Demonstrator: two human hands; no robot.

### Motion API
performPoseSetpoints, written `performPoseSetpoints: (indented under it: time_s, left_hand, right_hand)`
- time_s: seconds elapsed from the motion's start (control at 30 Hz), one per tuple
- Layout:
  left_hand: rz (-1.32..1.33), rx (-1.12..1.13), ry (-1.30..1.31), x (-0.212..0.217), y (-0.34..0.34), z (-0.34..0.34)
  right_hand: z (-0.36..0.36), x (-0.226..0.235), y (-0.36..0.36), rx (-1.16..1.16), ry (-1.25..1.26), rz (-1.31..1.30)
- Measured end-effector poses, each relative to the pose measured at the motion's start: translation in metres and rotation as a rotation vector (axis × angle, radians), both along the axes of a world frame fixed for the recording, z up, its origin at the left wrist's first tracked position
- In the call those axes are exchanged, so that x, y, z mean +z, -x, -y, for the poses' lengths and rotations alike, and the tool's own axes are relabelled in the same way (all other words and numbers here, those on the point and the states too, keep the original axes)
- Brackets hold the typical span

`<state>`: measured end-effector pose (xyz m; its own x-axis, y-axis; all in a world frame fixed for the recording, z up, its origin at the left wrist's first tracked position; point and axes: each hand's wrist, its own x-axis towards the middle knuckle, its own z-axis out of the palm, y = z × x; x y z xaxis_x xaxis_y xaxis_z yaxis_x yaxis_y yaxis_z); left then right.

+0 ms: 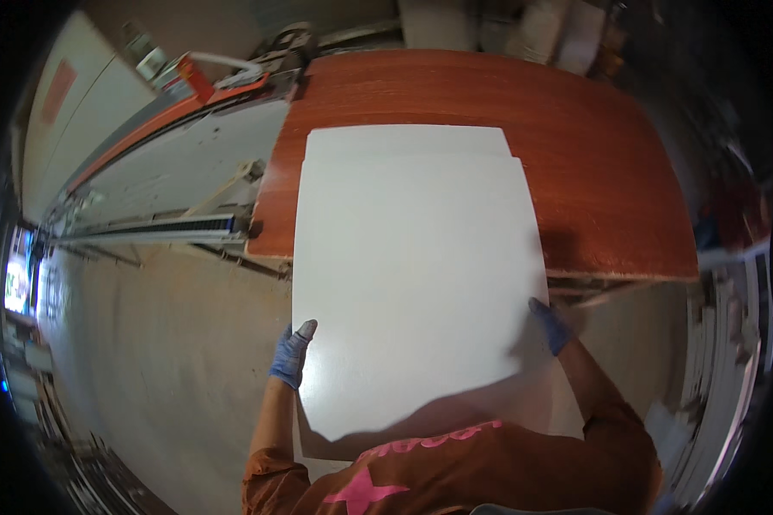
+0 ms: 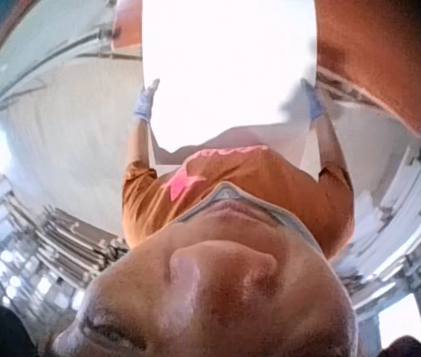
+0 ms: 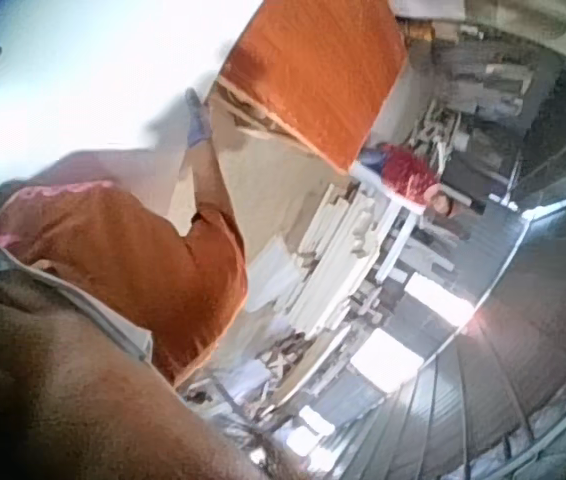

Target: The person picks up white rectangular panels from a conveyor, stacks them on a workbench, carries them to a table, and places them down. The person then returns to the conveyor to repeat the process.

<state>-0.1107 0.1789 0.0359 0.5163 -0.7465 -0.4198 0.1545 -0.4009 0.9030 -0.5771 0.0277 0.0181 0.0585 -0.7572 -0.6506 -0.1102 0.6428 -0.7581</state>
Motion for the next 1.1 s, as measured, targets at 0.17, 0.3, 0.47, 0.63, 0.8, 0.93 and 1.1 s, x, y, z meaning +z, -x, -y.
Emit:
performPoseSetpoints:
  time_s: [0.17,0.3,0.47,0.63,0.8,0.93,1.1]
  left_hand:
    - [-0.023,0.129,0.119,0.066,0.001,-0.07]
    - [0.042,0.338,0.268,0.137,-0.01,-0.156]
    - [0.192,0.619,0.312,0.179,-0.041,-0.293]
    - [0.481,0.953,0.404,0.192,-0.107,-0.425]
    - [0.632,1.097,0.364,0.208,-0.203,-0.548]
    - [0.58,1.143,0.346,0.236,-0.294,-0.619]
    - [0.587,1.157,0.325,0.225,-0.43,-0.689]
  right_hand:
    - [-0.009,-0.024,-0.019,-0.01,0.214,0.163]
    - [0.009,-0.011,-0.069,0.303,0.273,0.461]
    - [-0.005,0.08,-0.258,0.654,0.258,0.776]
    - [-0.061,0.074,-0.496,0.962,0.139,0.929]
    - [-0.194,0.095,-0.681,1.098,0.024,1.054]
    - [-0.265,0.099,-0.791,1.114,-0.015,1.069]
    - [-0.33,0.074,-0.933,1.135,-0.066,1.119]
